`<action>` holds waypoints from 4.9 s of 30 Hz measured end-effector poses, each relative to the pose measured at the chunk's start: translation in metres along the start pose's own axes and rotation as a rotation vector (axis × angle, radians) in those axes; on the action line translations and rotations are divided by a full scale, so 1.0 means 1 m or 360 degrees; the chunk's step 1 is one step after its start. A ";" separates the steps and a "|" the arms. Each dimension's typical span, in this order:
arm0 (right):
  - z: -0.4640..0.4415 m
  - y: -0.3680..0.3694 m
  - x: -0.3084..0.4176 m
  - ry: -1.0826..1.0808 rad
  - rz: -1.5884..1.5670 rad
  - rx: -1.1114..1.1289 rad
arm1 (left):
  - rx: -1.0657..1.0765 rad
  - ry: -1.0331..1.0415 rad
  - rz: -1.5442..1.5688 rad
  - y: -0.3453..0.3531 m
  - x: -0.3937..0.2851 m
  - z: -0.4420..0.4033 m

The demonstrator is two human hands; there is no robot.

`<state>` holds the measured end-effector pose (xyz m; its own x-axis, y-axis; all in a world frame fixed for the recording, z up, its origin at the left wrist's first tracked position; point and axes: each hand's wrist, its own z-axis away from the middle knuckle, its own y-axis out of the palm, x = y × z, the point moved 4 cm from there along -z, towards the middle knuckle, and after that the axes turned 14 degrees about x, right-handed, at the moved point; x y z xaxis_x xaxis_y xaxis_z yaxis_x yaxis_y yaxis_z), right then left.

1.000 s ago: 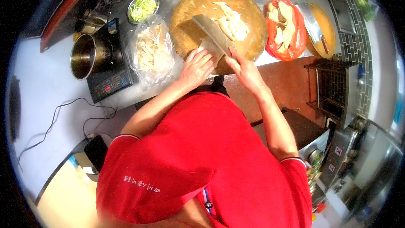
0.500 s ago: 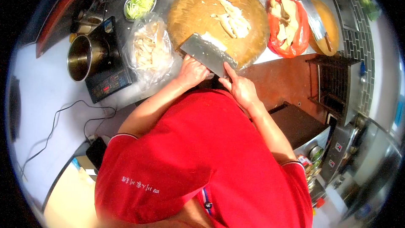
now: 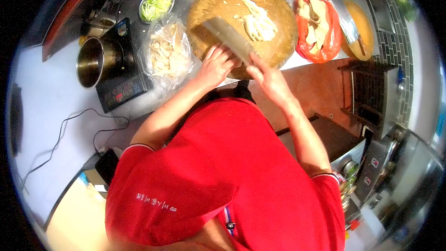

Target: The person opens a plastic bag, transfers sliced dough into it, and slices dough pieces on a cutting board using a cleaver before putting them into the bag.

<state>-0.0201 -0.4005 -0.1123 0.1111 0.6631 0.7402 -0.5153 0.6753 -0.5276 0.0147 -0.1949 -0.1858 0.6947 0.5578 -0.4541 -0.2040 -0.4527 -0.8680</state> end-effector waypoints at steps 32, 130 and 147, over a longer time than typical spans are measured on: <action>0.020 0.002 0.013 0.0033 0.0135 0.0155 | -0.0213 0.0017 0.0057 0.012 0.005 0.010; 0.037 -0.019 -0.071 0.0394 -0.1283 -0.0434 | 0.0248 -0.1358 0.0169 -0.060 0.176 0.103; 0.034 -0.020 -0.068 0.0331 -0.1244 -0.0362 | 0.0014 -0.0607 0.1039 -0.031 0.058 0.116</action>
<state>-0.0461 -0.4702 -0.1384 0.5308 0.0080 0.8474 -0.0435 0.9989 0.0178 -0.0188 -0.0679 -0.2085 0.1446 0.3810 -0.9132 -0.4989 -0.7689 -0.3998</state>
